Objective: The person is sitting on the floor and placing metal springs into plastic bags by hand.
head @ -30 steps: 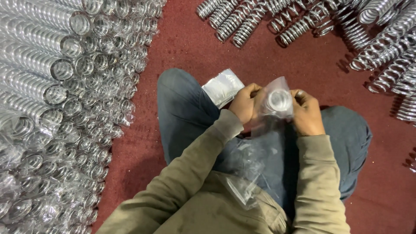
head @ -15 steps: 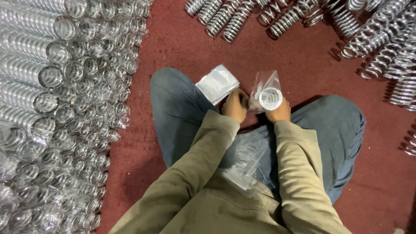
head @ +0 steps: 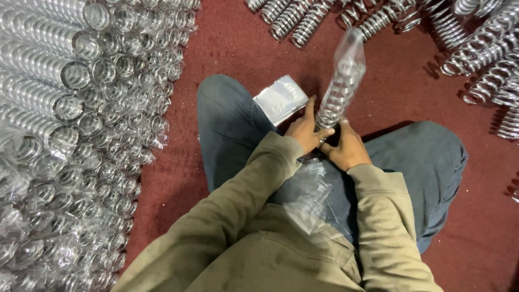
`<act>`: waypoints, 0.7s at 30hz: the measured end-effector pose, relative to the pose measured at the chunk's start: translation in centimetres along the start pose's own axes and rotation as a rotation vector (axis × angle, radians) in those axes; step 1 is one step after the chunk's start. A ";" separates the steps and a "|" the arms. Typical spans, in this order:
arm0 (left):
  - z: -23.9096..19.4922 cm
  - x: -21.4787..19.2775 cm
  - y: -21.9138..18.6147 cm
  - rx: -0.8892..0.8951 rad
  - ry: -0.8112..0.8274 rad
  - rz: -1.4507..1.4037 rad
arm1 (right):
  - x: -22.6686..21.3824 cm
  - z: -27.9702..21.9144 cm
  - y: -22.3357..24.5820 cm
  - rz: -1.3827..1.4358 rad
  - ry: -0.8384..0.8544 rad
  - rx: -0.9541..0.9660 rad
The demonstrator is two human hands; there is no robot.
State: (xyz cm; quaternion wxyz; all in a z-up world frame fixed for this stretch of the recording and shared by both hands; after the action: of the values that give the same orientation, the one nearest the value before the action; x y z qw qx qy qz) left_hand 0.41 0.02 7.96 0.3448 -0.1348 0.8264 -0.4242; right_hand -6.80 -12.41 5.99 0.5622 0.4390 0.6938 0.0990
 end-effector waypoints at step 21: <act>-6.6 0.6 -5.9 0.851 -0.433 -0.284 | -9.1 -10.0 10.6 -0.192 -0.527 -0.584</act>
State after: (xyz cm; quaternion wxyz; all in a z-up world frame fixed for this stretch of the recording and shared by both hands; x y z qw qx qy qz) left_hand -4.93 0.22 15.03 0.4716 -0.1785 0.4630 -0.7289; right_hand -10.35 -9.09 22.43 0.8286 0.2044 0.5065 0.1234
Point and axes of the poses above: each hand's wrist, its own z-axis towards the middle knuckle, its own x-axis out of the palm, y = z × x, the point moved 5 cm from there along z, towards the middle knuckle, and after that the axes turned 3 degrees about -y, right-handed, at the moved point
